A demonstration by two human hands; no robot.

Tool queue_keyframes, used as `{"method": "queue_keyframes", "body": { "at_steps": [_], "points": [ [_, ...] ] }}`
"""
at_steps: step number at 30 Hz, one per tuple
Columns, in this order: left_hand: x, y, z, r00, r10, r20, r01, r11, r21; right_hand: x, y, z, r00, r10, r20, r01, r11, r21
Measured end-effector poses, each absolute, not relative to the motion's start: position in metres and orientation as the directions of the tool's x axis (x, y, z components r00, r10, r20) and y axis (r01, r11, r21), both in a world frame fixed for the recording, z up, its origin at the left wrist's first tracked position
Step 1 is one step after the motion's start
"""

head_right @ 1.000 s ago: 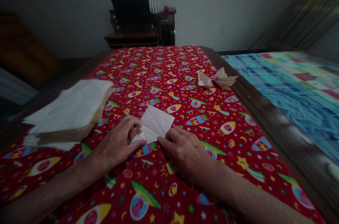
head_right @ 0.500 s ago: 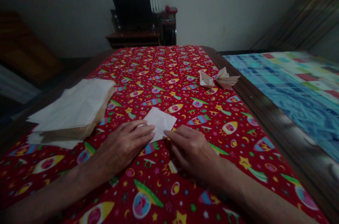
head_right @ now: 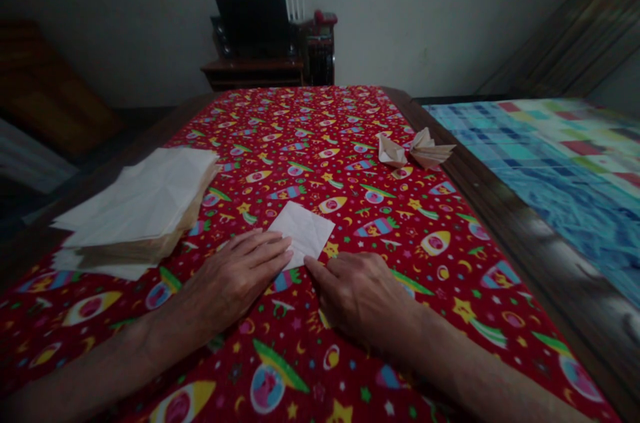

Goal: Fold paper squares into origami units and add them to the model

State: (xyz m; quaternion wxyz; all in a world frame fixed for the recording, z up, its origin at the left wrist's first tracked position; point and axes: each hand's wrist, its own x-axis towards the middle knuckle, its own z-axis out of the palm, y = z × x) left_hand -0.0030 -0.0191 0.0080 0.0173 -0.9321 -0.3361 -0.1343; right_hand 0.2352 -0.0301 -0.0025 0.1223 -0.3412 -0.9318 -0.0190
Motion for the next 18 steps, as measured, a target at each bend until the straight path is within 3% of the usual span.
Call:
{"method": "queue_keyframes", "body": {
  "at_steps": [5, 13, 18],
  "points": [
    [0.002, -0.025, 0.010, 0.742, 0.619, 0.255, 0.636, -0.771, 0.020, 0.233, -0.032, 0.003, -0.722, 0.671, 0.168, 0.666, 0.740, -0.093],
    [0.006, -0.030, 0.010, 0.725, 0.650, 0.230, 0.668, -0.745, 0.000, 0.236, -0.030, -0.003, -0.721, 0.672, 0.168, 0.665, 0.740, -0.105],
    [0.009, -0.033, 0.008, 0.750, 0.635, 0.184, 0.635, -0.769, 0.066, 0.235, -0.030, -0.001, -0.723, 0.672, 0.159, 0.663, 0.740, -0.115]
  ]
}}
